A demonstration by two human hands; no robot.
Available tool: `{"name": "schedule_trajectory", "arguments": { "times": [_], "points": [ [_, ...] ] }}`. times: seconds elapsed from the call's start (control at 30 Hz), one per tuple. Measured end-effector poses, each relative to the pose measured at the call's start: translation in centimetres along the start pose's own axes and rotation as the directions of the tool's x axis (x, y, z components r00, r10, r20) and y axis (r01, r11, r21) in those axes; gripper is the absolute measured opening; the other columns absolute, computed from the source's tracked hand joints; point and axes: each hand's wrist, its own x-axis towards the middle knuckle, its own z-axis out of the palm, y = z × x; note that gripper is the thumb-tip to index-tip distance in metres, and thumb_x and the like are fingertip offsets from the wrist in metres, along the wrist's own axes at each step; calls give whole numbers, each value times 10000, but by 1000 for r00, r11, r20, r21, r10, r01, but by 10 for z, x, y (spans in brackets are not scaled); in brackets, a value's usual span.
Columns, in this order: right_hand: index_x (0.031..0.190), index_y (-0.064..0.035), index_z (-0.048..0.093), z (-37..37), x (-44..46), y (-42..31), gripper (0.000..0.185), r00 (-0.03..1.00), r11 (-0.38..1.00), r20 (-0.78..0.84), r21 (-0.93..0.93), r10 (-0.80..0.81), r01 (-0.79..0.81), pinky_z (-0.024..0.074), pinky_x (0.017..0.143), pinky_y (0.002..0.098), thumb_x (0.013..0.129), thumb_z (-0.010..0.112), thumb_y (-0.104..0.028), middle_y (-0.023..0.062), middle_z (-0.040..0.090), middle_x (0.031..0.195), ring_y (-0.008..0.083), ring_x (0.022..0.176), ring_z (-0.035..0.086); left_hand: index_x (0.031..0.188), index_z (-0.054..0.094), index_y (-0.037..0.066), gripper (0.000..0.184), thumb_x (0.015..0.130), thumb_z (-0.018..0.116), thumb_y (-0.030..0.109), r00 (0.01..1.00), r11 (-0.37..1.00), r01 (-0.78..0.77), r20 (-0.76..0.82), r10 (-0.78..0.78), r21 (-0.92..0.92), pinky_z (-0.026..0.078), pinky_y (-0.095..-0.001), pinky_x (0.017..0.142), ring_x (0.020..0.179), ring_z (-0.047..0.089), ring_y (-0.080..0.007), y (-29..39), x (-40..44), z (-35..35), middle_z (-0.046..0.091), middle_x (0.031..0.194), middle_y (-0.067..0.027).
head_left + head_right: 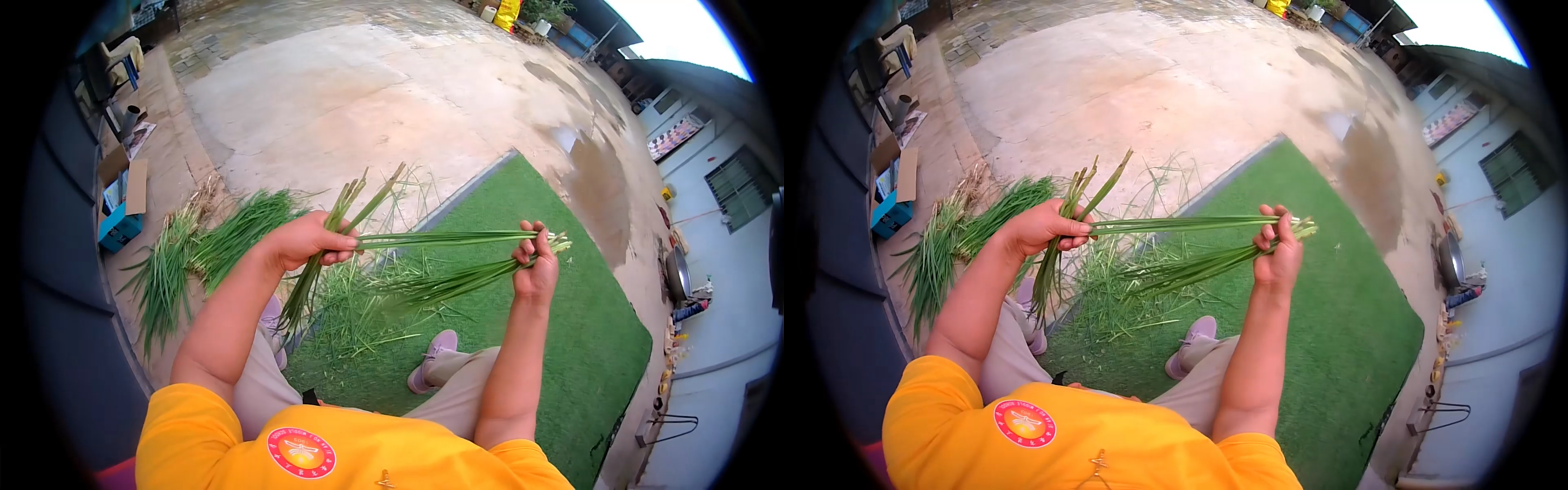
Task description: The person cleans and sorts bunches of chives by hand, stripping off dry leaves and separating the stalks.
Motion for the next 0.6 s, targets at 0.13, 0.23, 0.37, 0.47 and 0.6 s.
{"name": "schedule_trajectory", "arguments": {
  "times": [0.13, 0.23, 0.37, 0.47, 0.6],
  "points": [
    [1001, -45, 490, -23, 8, -11, 178, 998, 997, -43, 57, -39, 41, 330, 442, 174, 917, 441, -194, 116, 560, 967, 54, 548, 410, 854, 554, -15, 108, 783, 593, 57, 1000, 1000, 2, -24, -2, 20, 347, -181, 415, 452, 444, -59, -2, 3, -9, 533, 599, -36],
    [1002, -38, 488, -38, 14, -23, 182, 993, 988, -91, 124, -82, 93, 327, 436, 176, 921, 432, -192, 121, 557, 955, 57, 545, 401, 856, 550, -11, 107, 785, 594, 57, 997, 1000, 10, -72, -9, 20, 348, -174, 412, 457, 453, -57, -1, 5, -17, 533, 598, -37],
    [993, -44, 486, -54, 16, -34, 177, 984, 974, -140, 180, -114, 139, 327, 428, 180, 927, 416, -193, 129, 555, 942, 63, 541, 393, 858, 545, -6, 112, 783, 599, 58, 993, 1000, -5, -118, 5, 0, 350, -168, 408, 454, 459, -56, -3, 8, -38, 536, 604, -35],
    [982, -56, 487, -55, 15, -37, 167, 981, 971, -151, 188, -120, 147, 332, 431, 180, 929, 409, -194, 128, 555, 932, 68, 540, 392, 854, 551, -4, 99, 791, 589, 61, 985, 1000, -25, -170, 23, -11, 351, -158, 404, 451, 452, -47, 3, 4, -50, 541, 617, -26],
    [974, -53, 482, -61, 16, -40, 167, 983, 961, -146, 232, -115, 147, 335, 433, 179, 933, 400, -193, 126, 553, 924, 69, 545, 395, 840, 572, -3, 72, 803, 563, 59, 934, 997, -74, -353, 59, -28, 322, -169, 397, 448, 428, -36, 3, 3, -77, 528, 598, 2]
  ]
}}
